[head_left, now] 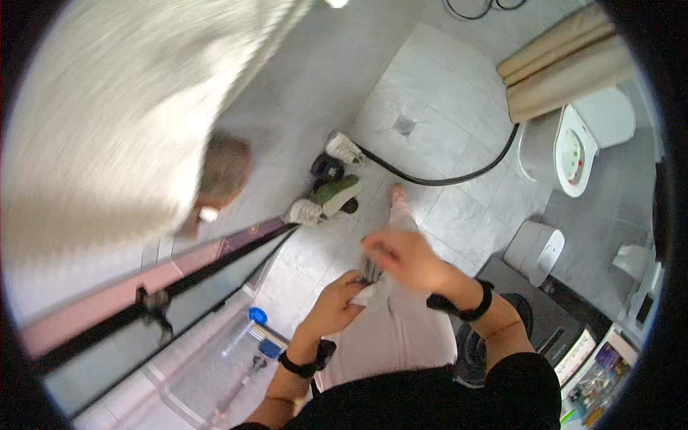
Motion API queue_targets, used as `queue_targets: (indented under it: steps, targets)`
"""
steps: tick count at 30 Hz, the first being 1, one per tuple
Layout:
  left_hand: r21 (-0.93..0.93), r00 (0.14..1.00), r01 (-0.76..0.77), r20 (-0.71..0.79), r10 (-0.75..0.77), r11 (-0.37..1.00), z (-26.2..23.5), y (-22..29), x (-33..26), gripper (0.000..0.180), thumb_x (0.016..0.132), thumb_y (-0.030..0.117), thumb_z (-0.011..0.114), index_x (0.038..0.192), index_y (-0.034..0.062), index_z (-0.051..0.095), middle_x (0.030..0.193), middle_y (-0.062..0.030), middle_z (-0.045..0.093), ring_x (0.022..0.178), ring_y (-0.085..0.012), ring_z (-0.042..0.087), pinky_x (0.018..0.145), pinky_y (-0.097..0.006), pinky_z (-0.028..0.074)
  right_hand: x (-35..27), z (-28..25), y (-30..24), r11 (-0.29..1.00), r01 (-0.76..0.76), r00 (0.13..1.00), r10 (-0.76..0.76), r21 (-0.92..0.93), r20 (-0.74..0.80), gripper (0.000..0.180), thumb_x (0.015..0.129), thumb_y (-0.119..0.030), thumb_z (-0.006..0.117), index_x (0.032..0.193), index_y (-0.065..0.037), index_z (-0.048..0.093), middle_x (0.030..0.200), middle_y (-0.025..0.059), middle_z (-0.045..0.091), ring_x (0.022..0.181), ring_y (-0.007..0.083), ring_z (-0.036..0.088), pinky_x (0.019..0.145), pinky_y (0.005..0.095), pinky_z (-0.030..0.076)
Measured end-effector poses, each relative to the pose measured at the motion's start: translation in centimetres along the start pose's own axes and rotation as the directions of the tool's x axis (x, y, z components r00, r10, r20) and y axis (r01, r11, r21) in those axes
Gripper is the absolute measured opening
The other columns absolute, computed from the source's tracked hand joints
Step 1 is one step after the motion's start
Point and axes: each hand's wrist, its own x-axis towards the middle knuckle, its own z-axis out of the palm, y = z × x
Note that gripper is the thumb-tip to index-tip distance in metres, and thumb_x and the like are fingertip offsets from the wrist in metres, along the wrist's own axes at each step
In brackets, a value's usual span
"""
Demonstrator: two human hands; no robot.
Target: The person wipes a glass shower door with a paper towel, then moves a cloth on a rack and continues wiping the door surface.
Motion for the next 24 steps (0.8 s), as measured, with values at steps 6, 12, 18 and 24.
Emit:
queue_targets:
  steps: [6, 12, 18, 24]
  targets:
    - [-0.222, 0.950, -0.189, -0.288, 0.121, 0.957, 0.8, 4.1, -7.0, 0.023, 0.066, -0.001, 0.056, 0.089, -0.0014, 0.055, 0.092, -0.0118, 0.051, 0.084, -0.0242, 0.050, 0.071, -0.029, 0.039, -0.3, 1.8, -2.8, 0.946, 0.009, 0.994, 0.027, 0.324, -0.108, 0.019, 0.079, -0.014, 0.051, 0.095, -0.007, 0.044, 0.088, 0.0047, 0.053, 0.073, 0.0100, 0.051, 0.060, 0.0268, 0.043]
    - [-0.113, 0.771, -0.298, -0.613, 0.170, 0.948, 3.7, 5.9, -11.9, 0.023, 0.066, -0.001, 0.055, 0.090, -0.0010, 0.055, 0.087, -0.0117, 0.052, 0.082, -0.0239, 0.051, 0.071, -0.030, 0.040, -4.4, 4.0, -4.7, 0.971, -0.073, 0.906, -0.031, 0.228, 0.422, 0.020, 0.077, -0.015, 0.055, 0.091, -0.004, 0.045, 0.089, 0.0051, 0.053, 0.074, 0.0086, 0.051, 0.063, 0.0237, 0.043]
    - [0.178, 0.664, 0.032, -0.739, 0.113, 0.983, 8.5, 9.3, -14.6, 0.033, 0.060, -0.002, 0.053, 0.093, 0.0011, 0.055, 0.088, -0.0110, 0.052, 0.079, -0.0271, 0.052, 0.068, -0.031, 0.042, -7.6, 6.1, -6.8, 0.975, 0.145, 0.899, -0.200, 0.166, 0.390, 0.016, 0.073, -0.012, 0.059, 0.083, -0.002, 0.052, 0.080, 0.0061, 0.055, 0.070, 0.0136, 0.053, 0.062, 0.0250, 0.043]
    - [0.146, 0.470, 0.135, -0.880, 0.066, 0.980, 12.1, 9.6, -17.4, 0.031, 0.060, -0.001, 0.054, 0.091, 0.0006, 0.056, 0.091, -0.0112, 0.052, 0.082, -0.0258, 0.051, 0.071, -0.029, 0.041, -8.3, 8.7, -8.0, 0.945, 0.305, 0.783, -0.319, 0.117, 0.534, 0.007, 0.073, -0.002, 0.055, 0.080, -0.001, 0.052, 0.084, 0.0050, 0.054, 0.073, 0.0106, 0.051, 0.068, 0.0231, 0.041]
